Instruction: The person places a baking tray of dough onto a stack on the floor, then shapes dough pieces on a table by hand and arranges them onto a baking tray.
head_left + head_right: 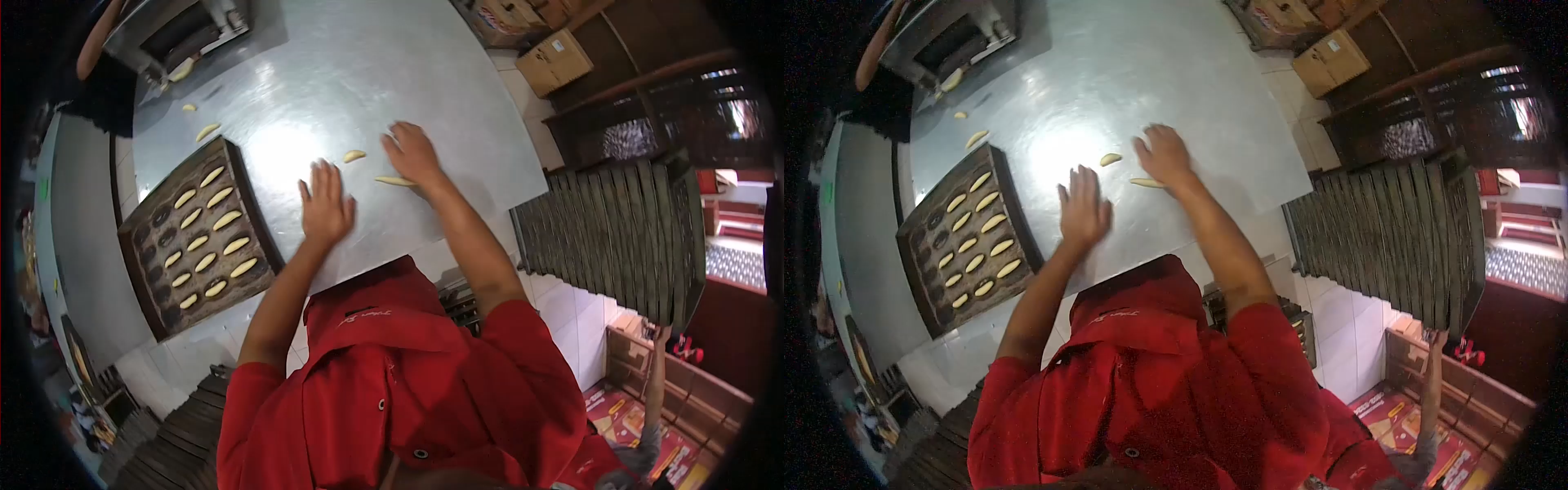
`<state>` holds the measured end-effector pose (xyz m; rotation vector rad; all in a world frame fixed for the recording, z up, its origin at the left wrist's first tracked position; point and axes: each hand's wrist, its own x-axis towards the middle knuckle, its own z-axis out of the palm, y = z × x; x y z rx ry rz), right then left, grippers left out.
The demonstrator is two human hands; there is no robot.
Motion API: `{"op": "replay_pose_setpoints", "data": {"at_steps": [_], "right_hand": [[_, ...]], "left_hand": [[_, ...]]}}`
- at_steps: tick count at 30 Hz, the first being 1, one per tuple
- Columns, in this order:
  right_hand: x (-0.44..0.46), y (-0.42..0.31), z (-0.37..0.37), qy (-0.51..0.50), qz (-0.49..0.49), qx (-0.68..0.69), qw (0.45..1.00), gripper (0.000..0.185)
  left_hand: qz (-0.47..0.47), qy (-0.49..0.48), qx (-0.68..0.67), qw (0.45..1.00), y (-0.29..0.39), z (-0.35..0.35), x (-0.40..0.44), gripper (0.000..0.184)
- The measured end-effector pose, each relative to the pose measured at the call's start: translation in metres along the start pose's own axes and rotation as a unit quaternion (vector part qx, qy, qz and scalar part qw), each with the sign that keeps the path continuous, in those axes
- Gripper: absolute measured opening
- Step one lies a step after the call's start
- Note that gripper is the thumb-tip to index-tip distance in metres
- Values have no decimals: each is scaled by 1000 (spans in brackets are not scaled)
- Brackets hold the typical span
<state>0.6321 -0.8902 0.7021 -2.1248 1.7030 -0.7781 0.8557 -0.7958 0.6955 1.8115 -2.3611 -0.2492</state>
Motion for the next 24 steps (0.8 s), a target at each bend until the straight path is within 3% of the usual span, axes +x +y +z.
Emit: {"op": "replay_pose_setpoints", "data": {"at_steps": [1, 3, 4, 7, 8, 10, 11, 12, 13, 15, 17, 20, 22, 24], "right_hand": [[-14, -1, -22, -22, -10, 47, 999, 35], [-40, -2, -48, -102, -55, -1, 993, 28], [-54, -3, -49, -70, -71, -13, 995, 27], [-63, 1, -42, -47, -69, -20, 996, 21], [-57, -3, -37, -56, -87, -12, 995, 21], [-31, -40, -32, -56, -39, 97, 993, 17], [-20, -66, -25, -71, -57, 108, 990, 17], [-7, -102, -20, -82, -82, 130, 985, 15], [4, -138, -12, -93, -109, 153, 978, 14], [16, -198, 27, -135, -141, 191, 962, 15], [25, -250, 77, -219, -289, 228, 903, 15], [42, -330, 144, -292, -450, 157, 829, 17], [47, -386, 169, -305, -480, 123, 814, 17], [52, -441, 178, -118, -423, 307, 844, 19]], "left_hand": [[37, -17, 0, 999, 2, 2, -27, 76], [85, -7, -70, 994, 2, -4, -79, 67], [93, 38, -102, 990, 1, -6, -99, 52], [122, 110, -204, 965, -23, -9, -148, 39], [103, 118, -197, 968, -32, -15, -161, 39], [-57, 10, -413, 909, -44, -46, -180, 28], [-78, 24, -408, 909, -50, -59, -188, 28], [-150, 20, -599, 786, -57, -72, -194, 26], [-204, 26, -759, 618, -68, -81, -200, 25], [-243, 84, -736, 626, -94, -96, -212, 30], [-216, 187, -806, 519, -123, -97, -215, 39], [-262, 280, -796, 469, -158, -112, -233, 39], [-281, 304, -772, 483, -180, -109, -253, 38], [-334, 331, -729, 498, -198, -109, -267, 43]]}}
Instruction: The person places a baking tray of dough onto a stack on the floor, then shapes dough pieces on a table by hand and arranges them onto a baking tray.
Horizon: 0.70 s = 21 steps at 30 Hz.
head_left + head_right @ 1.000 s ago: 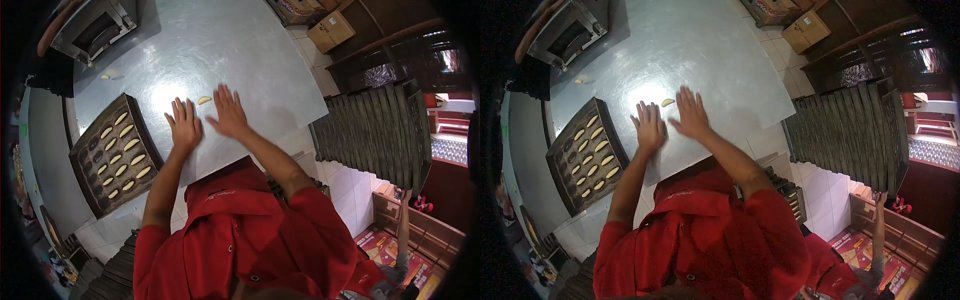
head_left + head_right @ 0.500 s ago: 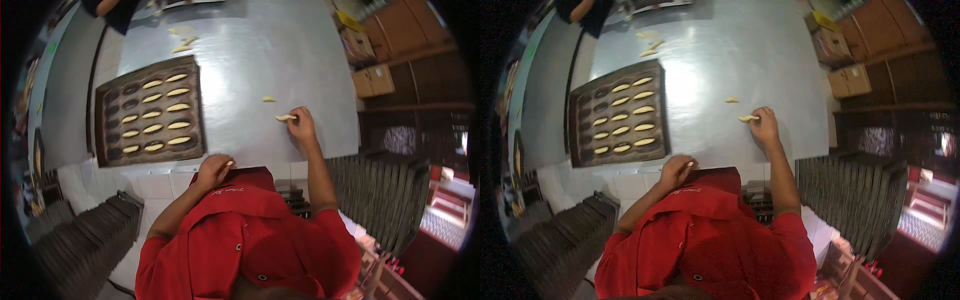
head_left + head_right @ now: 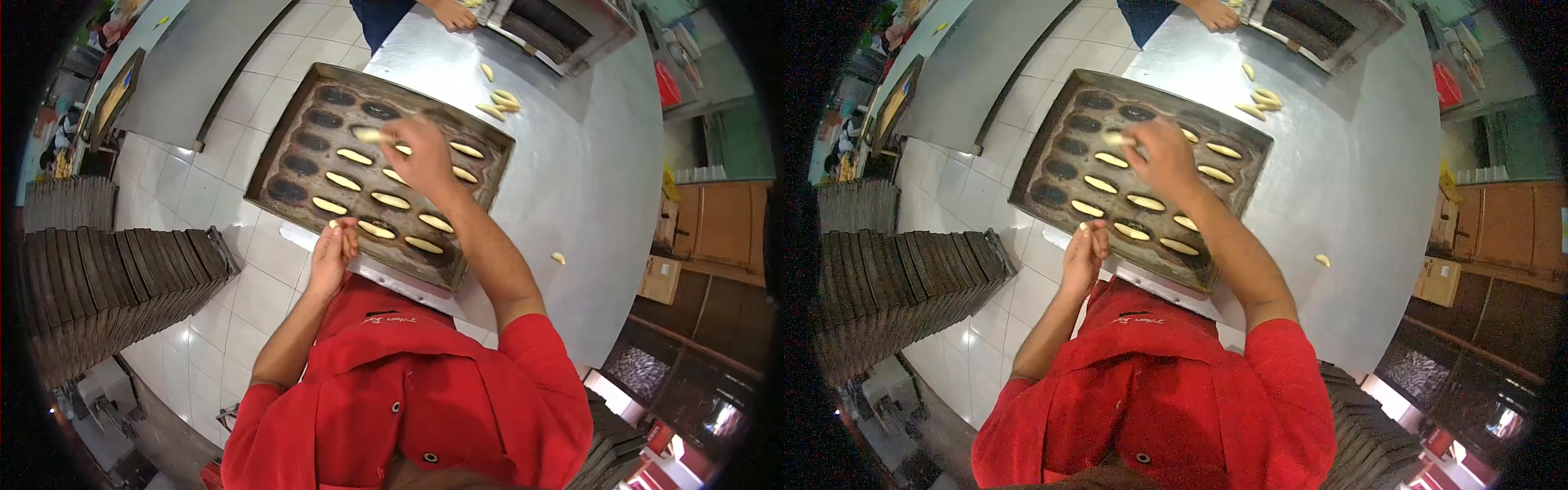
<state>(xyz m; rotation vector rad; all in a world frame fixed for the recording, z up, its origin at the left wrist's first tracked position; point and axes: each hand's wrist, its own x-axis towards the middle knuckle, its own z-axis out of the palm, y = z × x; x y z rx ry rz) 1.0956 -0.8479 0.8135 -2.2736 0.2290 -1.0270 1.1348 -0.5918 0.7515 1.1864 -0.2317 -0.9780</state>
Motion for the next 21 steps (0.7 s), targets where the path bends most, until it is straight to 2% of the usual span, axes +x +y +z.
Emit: {"op": "replay_pose_setpoints", "data": {"at_steps": [1, 3, 4, 5, 6, 7, 8, 9, 11, 13, 15, 16, 17, 18, 19, 21], "right_hand": [[10, 1, 14, -4, -1, 0, 1000, 19], [23, 4, 32, 157, 85, 40, 983, 20], [16, 22, 48, 116, 122, 38, 985, 17], [-1, 46, 60, 118, 124, 36, 985, 17], [-22, 72, 65, -50, 67, -141, 986, 15], [-31, 88, 65, -214, 8, -310, 926, 13], [-36, 82, 60, -149, 52, -246, 956, 8], [-38, 77, 50, -147, 59, -251, 955, 8], [-45, 57, 21, -40, 132, -196, 971, 6], [-61, 43, -7, 3, 155, -174, 972, 6], [-87, 28, -33, 78, 168, -164, 969, 8], [-103, 21, -47, 89, 180, -174, 964, 8], [-120, 13, -59, 141, 194, -198, 950, 7], [-138, 5, -71, 194, 207, -222, 933, 7], [-159, -1, -83, 204, 218, -234, 925, 7], [-208, -14, -100, 263, 295, -281, 874, 8]], "left_hand": [[0, 2, -4, 1000, 5, -11, 4, 43], [12, -12, 3, 1000, 13, -30, 12, 40], [13, -11, -9, 1000, 25, -28, 17, 42], [10, -14, -8, 1000, 32, -31, 24, 42], [15, -19, 57, 998, 39, -35, 33, 42], [22, -28, 122, 992, 45, -37, 47, 41], [37, -52, 122, 990, 45, -40, 64, 40], [67, -69, 196, 976, 56, -36, 79, 35], [106, -61, 374, 919, 70, -23, 116, 26], [165, -95, 478, 857, 69, -16, 168, 17], [305, -153, 515, 786, 70, -1, 219, 21], [325, -182, 560, 740, 74, 9, 238, 24], [346, -210, 601, 690, 78, 19, 255, 28], [369, -240, 593, 674, 69, 18, 277, 30], [346, -273, 620, 650, 70, 24, 286, 31], [368, -304, 651, 590, 61, 20, 308, 32]]}}
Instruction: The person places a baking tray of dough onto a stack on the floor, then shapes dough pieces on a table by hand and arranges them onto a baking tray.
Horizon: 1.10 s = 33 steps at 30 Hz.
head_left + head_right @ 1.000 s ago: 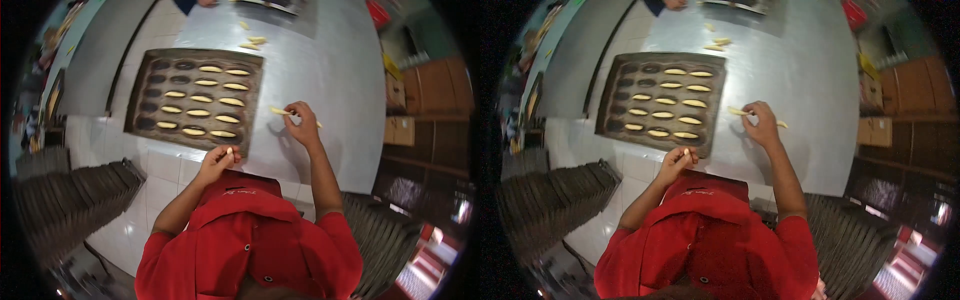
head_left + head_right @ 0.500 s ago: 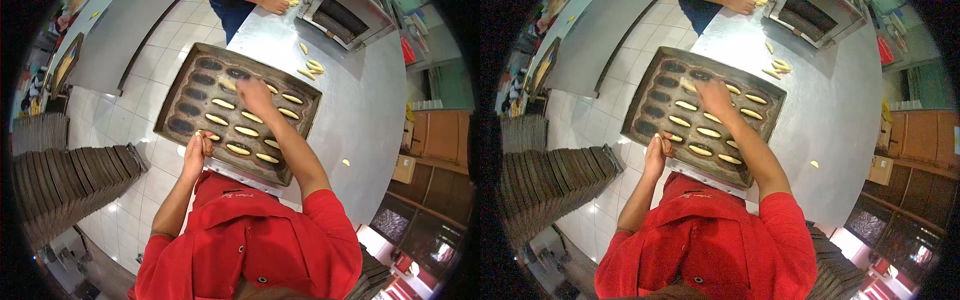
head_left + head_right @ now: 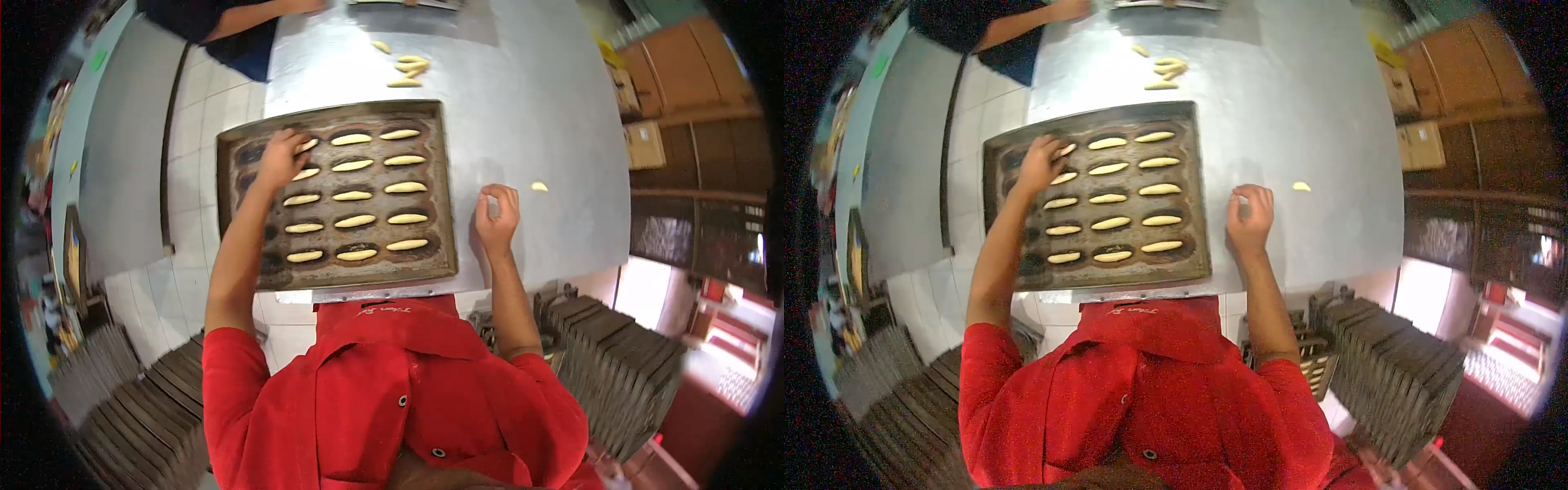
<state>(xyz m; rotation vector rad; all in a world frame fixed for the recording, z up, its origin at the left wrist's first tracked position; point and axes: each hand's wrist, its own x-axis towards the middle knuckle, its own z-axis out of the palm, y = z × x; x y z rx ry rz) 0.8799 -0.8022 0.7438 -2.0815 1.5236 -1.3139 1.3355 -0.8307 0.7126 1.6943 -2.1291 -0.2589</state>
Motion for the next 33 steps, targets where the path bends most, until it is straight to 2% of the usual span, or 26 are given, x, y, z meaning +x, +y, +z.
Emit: {"op": "replay_pose_setpoints", "data": {"at_steps": [1, 3, 6, 8, 10, 14, 22, 24, 28, 29, 30, 31, 32, 33], "right_hand": [[-17, 13, -14, 13, 13, -14, 1000, 8], [-52, 37, -38, 30, 127, -60, 990, 8], [-90, 56, -56, 30, 159, -74, 984, 8], [-97, 66, -53, 24, 131, -106, 985, 11], [-94, 70, -45, 20, 120, -144, 982, 16], [-73, 78, -28, 46, 87, -181, 979, 19], [-63, 87, -35, 46, 84, -132, 987, 18], [-61, 93, -39, 20, 97, -124, 987, 17], [-51, 131, -50, 69, 106, -162, 979, 19], [-46, 138, -56, 74, 107, -171, 977, 20], [-45, 152, -59, 60, 104, -164, 979, 21], [-40, 156, -65, 62, 102, -168, 978, 22], [-38, 167, -66, 65, 92, -171, 979, 23], [-33, 172, -68, 63, 88, -193, 975, 24]], "left_hand": [[1, 3, -11, 1000, 1, -2, 3, 31], [10, 25, -13, 1000, -2, 0, 0, 27], [-20, 46, -41, 998, 2, 4, -5, 16], [-60, 57, -79, 993, 5, 3, -6, 13], [-58, 55, -47, 996, 2, 3, -7, 12], [29, 52, 51, 997, -16, 10, -6, 17], [-60, -19, 11, 998, -19, 0, -19, 32], [-42, 56, 24, 997, -17, -1, -26, 36], [-66, 89, 100, 989, -7, -5, -47, 34], [-23, 94, 122, 988, -6, -8, -50, 32], [-54, 133, 80, 986, -12, -1, -61, 31], [-27, 134, 124, 983, -1, -9, -65, 32], [-72, 147, 94, 982, 8, -9, -71, 33], [-56, 156, 107, 980, 19, -12, -75, 32]]}}
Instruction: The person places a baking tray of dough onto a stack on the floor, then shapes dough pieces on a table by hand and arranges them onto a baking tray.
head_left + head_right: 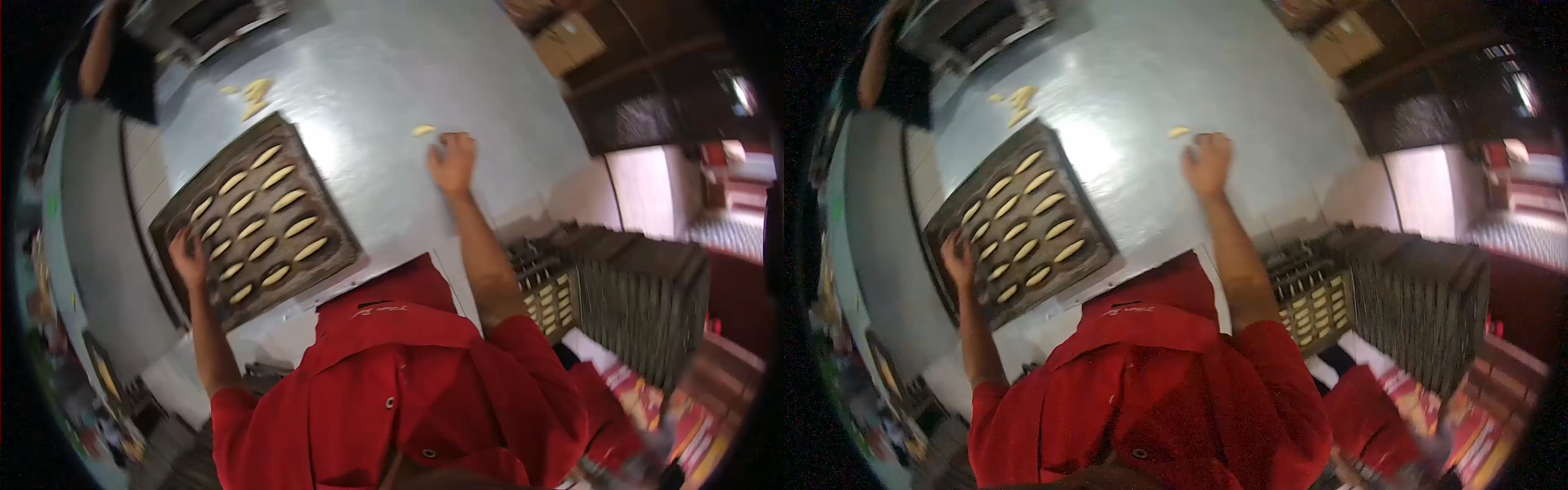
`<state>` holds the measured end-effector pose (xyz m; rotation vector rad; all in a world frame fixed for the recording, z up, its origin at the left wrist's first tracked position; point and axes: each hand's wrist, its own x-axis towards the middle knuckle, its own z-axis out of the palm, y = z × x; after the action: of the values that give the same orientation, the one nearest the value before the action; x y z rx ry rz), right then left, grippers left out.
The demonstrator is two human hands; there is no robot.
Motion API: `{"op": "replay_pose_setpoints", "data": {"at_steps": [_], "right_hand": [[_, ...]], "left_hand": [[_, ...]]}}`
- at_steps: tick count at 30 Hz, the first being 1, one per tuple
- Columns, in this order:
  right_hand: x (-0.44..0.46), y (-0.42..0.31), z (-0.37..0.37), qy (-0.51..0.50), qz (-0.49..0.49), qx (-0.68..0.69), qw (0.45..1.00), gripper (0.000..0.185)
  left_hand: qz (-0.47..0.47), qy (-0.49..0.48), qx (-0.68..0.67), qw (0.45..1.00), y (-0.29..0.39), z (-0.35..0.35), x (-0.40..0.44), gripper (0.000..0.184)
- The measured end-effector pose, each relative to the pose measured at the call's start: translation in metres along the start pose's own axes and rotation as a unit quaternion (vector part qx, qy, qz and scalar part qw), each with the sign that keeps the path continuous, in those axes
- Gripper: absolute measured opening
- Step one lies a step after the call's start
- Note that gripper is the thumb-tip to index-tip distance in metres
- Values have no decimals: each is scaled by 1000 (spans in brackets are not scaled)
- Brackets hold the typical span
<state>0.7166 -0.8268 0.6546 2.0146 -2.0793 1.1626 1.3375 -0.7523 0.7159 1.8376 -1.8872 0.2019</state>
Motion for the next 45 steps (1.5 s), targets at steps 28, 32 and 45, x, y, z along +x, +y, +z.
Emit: {"op": "replay_pose_setpoints", "data": {"at_steps": [28, 32, 45], "right_hand": [[31, -17, -32, -131, -55, 71, 987, 32], [28, -31, 14, -177, -110, -75, 975, 61], [-20, -84, 3, -299, -178, -75, 934, 89]], "left_hand": [[-111, 9, 1, 994, 32, 18, -21, 26], [-114, 43, -50, 991, 58, 18, -31, 25], [-212, 87, -162, 960, 209, -47, -112, 18]]}}
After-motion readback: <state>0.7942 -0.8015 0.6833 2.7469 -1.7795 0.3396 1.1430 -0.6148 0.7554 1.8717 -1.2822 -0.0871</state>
